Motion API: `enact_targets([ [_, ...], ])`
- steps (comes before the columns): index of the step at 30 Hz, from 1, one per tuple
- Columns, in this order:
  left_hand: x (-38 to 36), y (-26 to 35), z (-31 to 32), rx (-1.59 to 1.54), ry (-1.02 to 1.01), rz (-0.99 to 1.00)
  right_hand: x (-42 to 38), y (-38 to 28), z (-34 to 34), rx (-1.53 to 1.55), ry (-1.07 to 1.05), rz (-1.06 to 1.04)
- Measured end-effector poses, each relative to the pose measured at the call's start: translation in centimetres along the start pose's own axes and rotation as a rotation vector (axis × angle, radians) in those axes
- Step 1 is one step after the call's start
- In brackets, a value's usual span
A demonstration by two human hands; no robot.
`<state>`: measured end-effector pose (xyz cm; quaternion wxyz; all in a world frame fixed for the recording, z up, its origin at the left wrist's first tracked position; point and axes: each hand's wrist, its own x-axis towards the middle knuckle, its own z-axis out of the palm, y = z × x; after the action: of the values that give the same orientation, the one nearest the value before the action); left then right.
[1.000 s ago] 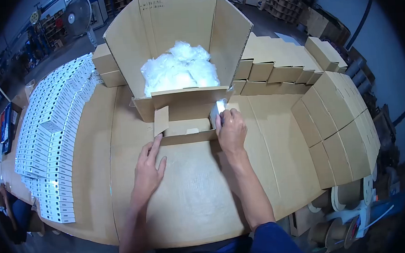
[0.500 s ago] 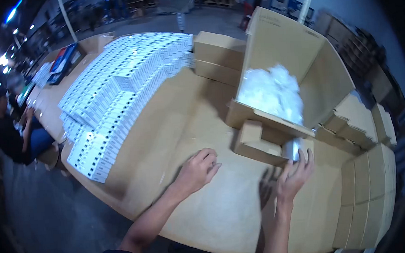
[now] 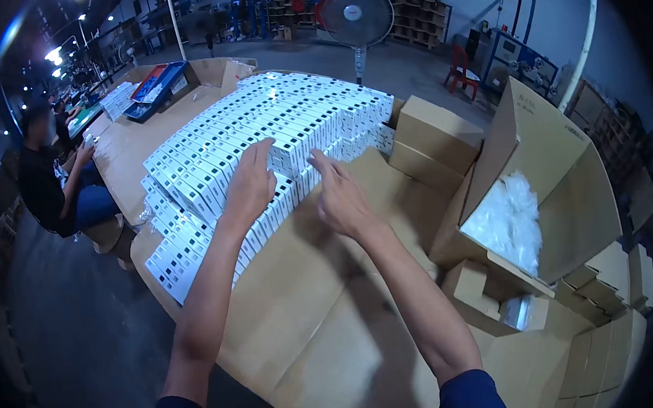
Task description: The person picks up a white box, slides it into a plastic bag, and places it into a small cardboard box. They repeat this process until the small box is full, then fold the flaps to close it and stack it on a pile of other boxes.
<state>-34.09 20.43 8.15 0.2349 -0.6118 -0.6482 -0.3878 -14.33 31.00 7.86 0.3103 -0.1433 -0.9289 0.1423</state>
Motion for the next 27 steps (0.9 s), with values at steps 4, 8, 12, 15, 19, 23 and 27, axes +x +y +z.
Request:
enact_targets([
  [4,1.0,-1.7,1.0,0.069,-0.132,-0.002,5.1,1.0,1.6,-0.080,-0.036,0.041],
  [8,0.8,-1.9,1.3,0.113,-0.072,0.022,6.3,1.6,2.3,-0.205,-0.112,0.081],
  [12,1.2,-1.7,1.0,0.234,-0.149,-0.003,6.1,1.1,2.2,-0.223,-0.140,0.070],
  [15,1.3,-1.5,0.2,0.215,-0.185,0.000,5.8,0.8,1.6,-0.137,-0.131,0.095],
  [19,0.2,1.3,-2.2,0.121,-0.116,0.005,3.2,-0.9,-1.3,0.097,0.063,0.104],
  [23,-1.4,7.9,-4.0,-0.155,-0.040,0.005,-2.1,-3.7,-7.8,0.897,-0.198,0.630],
  [27,-1.9,16.2,-4.0,-0.299,-0.012,0.222,-8.6,-4.2,-11.8,1.413,-0.023,0.589],
])
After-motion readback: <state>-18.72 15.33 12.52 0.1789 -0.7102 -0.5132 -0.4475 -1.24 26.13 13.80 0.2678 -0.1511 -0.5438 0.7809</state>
